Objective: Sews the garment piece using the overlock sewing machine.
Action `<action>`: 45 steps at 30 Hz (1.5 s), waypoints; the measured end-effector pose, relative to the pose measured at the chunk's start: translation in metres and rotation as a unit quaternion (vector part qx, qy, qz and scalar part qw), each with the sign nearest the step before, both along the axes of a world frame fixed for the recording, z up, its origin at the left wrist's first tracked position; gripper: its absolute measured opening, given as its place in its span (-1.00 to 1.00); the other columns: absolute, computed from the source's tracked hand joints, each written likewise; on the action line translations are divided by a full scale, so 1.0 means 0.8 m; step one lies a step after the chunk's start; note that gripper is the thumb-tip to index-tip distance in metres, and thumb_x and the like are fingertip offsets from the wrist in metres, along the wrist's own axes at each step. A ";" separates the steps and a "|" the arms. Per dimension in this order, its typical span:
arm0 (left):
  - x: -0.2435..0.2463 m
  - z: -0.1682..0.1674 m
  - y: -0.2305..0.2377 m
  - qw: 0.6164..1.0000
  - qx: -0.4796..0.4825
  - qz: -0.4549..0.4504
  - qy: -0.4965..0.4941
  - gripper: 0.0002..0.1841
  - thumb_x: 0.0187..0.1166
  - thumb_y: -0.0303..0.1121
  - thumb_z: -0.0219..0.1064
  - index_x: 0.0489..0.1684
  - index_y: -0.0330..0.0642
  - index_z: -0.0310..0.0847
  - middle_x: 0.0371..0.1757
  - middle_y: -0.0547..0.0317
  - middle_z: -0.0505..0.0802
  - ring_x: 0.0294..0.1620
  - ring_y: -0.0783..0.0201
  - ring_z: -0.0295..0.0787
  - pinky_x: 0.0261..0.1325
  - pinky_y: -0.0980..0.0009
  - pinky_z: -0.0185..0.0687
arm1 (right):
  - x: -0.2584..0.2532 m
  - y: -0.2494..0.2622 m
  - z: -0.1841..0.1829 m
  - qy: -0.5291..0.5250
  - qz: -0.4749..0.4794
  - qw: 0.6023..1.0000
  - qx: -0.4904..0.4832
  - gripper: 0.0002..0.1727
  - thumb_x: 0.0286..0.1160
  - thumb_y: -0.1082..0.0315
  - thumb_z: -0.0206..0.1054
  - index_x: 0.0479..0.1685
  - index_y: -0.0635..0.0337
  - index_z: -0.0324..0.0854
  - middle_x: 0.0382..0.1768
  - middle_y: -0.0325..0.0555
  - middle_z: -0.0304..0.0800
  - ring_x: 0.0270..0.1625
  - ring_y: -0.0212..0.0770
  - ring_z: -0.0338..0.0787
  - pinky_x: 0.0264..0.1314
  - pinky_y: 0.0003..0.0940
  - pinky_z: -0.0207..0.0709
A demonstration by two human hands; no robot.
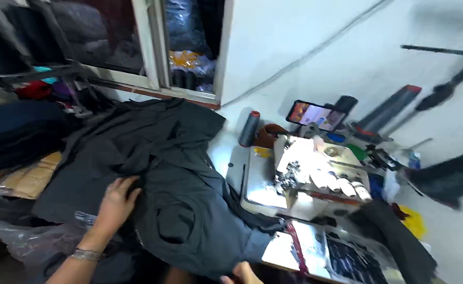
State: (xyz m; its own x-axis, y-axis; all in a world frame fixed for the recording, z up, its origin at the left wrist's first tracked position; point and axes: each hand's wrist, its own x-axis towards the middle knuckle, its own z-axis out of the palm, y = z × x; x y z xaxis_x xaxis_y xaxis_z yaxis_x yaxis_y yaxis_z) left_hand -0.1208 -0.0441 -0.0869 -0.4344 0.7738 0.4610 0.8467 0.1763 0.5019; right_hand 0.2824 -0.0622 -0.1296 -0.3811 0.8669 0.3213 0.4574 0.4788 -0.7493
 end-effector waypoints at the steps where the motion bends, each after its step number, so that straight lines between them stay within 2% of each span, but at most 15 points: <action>1: -0.001 -0.001 0.002 1.000 -0.006 0.005 0.009 -0.59 0.59 -0.53 0.38 0.40 -0.42 0.59 0.32 -0.57 0.64 0.34 -0.57 0.58 0.35 -0.50 0.42 | -0.007 -0.006 -0.007 -0.006 -0.006 1.000 -0.005 -0.74 0.40 0.33 0.53 -0.22 0.41 0.71 -0.35 0.08 0.82 -0.31 -0.08 0.86 -0.17 -0.15 0.78; 5: -0.013 -0.011 0.014 0.998 -0.050 0.022 0.002 -0.63 0.71 -0.47 0.26 0.39 -0.55 0.52 0.32 -0.68 0.59 0.29 -0.65 0.56 0.31 -0.55 0.38 | -0.004 -0.012 -0.034 0.007 0.007 1.000 -0.016 -0.87 0.43 0.44 0.44 -0.20 0.36 0.74 -0.30 0.05 0.85 -0.23 -0.11 0.89 -0.08 -0.22 0.79; 7: 0.000 0.000 0.013 0.994 -0.086 0.047 -0.051 -0.63 0.78 -0.42 0.19 0.35 -0.60 0.50 0.32 -0.66 0.62 0.34 -0.58 0.56 0.40 -0.47 0.35 | 0.023 -0.016 -0.022 -0.077 0.007 0.992 -0.101 -0.81 0.50 0.35 0.42 -0.16 0.35 0.76 -0.22 0.11 0.86 -0.13 0.00 0.89 0.00 -0.09 0.76; 9: 0.008 0.005 0.011 0.990 -0.095 0.068 -0.074 -0.62 0.81 -0.36 0.16 0.34 -0.57 0.51 0.31 -0.61 0.64 0.37 -0.50 0.58 0.46 -0.38 0.36 | 0.056 -0.018 0.008 -0.249 0.004 0.937 -0.244 -0.66 0.50 0.29 0.44 0.11 0.35 0.74 0.14 0.27 0.77 0.24 0.21 0.77 0.26 0.10 0.64; 10: 0.009 0.005 0.011 0.990 -0.088 0.075 -0.076 -0.62 0.81 -0.35 0.17 0.33 -0.58 0.52 0.29 -0.60 0.66 0.38 -0.48 0.59 0.48 -0.34 0.36 | 0.071 -0.020 0.018 -0.329 0.009 0.894 -0.304 -0.55 0.46 0.30 0.46 0.31 0.32 0.67 0.37 0.33 0.62 0.47 0.29 0.60 0.37 0.17 0.56; 12: 0.012 0.004 0.010 0.991 -0.068 0.084 -0.074 -0.63 0.81 -0.37 0.17 0.31 -0.59 0.55 0.28 -0.60 0.67 0.40 -0.47 0.58 0.50 -0.31 0.34 | 0.101 -0.033 0.015 -0.409 0.016 0.838 -0.361 -0.39 0.37 0.35 0.51 0.48 0.30 0.55 0.57 0.40 0.39 0.64 0.38 0.37 0.45 0.22 0.51; 17: 0.019 0.006 0.009 0.992 -0.048 0.086 -0.080 -0.65 0.81 -0.41 0.16 0.24 -0.64 0.56 0.24 -0.66 0.66 0.36 -0.54 0.55 0.46 -0.37 0.30 | 0.141 -0.060 -0.018 -0.336 -0.016 0.895 -0.293 -0.72 0.55 0.51 0.22 0.10 0.50 0.70 0.20 0.41 0.70 0.38 0.33 0.67 0.44 0.08 0.54; 21: 0.020 0.012 0.004 0.991 -0.065 0.090 -0.075 -0.61 0.84 -0.34 0.11 0.28 -0.60 0.54 0.34 -0.65 0.61 0.47 -0.56 0.47 0.53 -0.41 0.21 | 0.148 -0.053 -0.016 -0.130 -0.058 0.945 -0.296 -0.79 0.47 0.50 0.29 -0.10 0.46 0.76 -0.18 0.23 0.83 -0.07 0.05 0.83 0.10 -0.07 0.64; 24: 0.012 0.003 0.007 0.991 -0.044 0.079 -0.103 -0.60 0.85 -0.34 0.10 0.31 -0.61 0.54 0.36 -0.65 0.60 0.48 -0.51 0.48 0.56 -0.36 0.21 | 0.145 -0.043 -0.003 -0.160 0.022 0.919 -0.359 -0.70 0.66 0.39 0.23 0.04 0.47 0.77 -0.01 0.28 0.86 0.13 0.10 0.84 0.34 -0.01 0.58; 26: -0.011 -0.018 0.011 0.992 -0.002 0.053 -0.113 -0.60 0.83 -0.34 0.11 0.32 -0.61 0.51 0.28 -0.64 0.65 0.35 -0.46 0.59 0.47 -0.32 0.34 | 0.139 -0.037 -0.001 -0.180 0.084 0.915 -0.351 -0.64 0.75 0.30 0.18 0.06 0.45 0.78 0.03 0.30 0.84 0.17 0.15 0.83 0.37 0.05 0.57; 28: -0.018 -0.018 0.010 0.991 0.020 0.051 -0.118 -0.64 0.81 -0.37 0.17 0.27 -0.60 0.53 0.16 -0.62 0.70 0.18 -0.43 0.66 0.34 -0.34 0.43 | 0.123 -0.033 0.000 -0.122 0.090 0.950 -0.273 -0.68 0.70 0.31 0.23 -0.02 0.42 0.81 -0.08 0.25 0.85 0.05 0.10 0.85 0.26 0.01 0.64; 32: -0.007 0.000 0.010 0.991 0.024 0.063 -0.115 -0.71 0.74 -0.46 0.24 0.17 -0.61 0.56 0.03 -0.59 0.73 0.04 -0.42 0.69 0.19 -0.37 0.47 | 0.063 -0.015 0.012 0.077 0.004 0.988 -0.135 -0.86 0.51 0.51 0.34 -0.16 0.41 0.79 -0.23 0.08 0.80 -0.24 -0.23 0.83 -0.11 -0.39 0.75; 35: -0.005 0.000 0.012 0.992 0.010 0.071 -0.106 -0.73 0.75 -0.48 0.23 0.14 -0.62 0.58 0.05 -0.60 0.72 0.09 -0.46 0.67 0.23 -0.40 0.43 | 0.027 -0.002 0.022 0.083 -0.017 0.985 -0.152 -0.87 0.45 0.43 0.43 -0.30 0.37 0.73 -0.43 -0.01 0.81 -0.48 -0.30 0.81 -0.34 -0.42 0.74; 40: -0.008 -0.005 0.013 0.992 0.016 0.073 -0.098 -0.74 0.73 -0.47 0.26 0.08 -0.60 0.62 0.04 -0.59 0.73 0.09 -0.46 0.67 0.23 -0.39 0.42 | -0.004 -0.004 0.011 -0.012 -0.061 0.959 -0.277 -0.72 0.50 0.27 0.47 -0.12 0.37 0.76 -0.31 0.09 0.86 -0.36 -0.11 0.87 -0.12 -0.16 0.77; 45: -0.019 0.007 0.008 0.985 -0.007 0.057 -0.161 -0.66 0.81 -0.40 0.15 0.21 -0.63 0.52 0.16 -0.62 0.69 0.19 -0.44 0.65 0.33 -0.38 0.42 | -0.007 -0.022 0.014 0.051 -0.016 0.979 -0.195 -0.86 0.43 0.48 0.36 -0.29 0.45 0.70 -0.42 0.14 0.78 -0.35 -0.06 0.82 -0.19 -0.15 0.69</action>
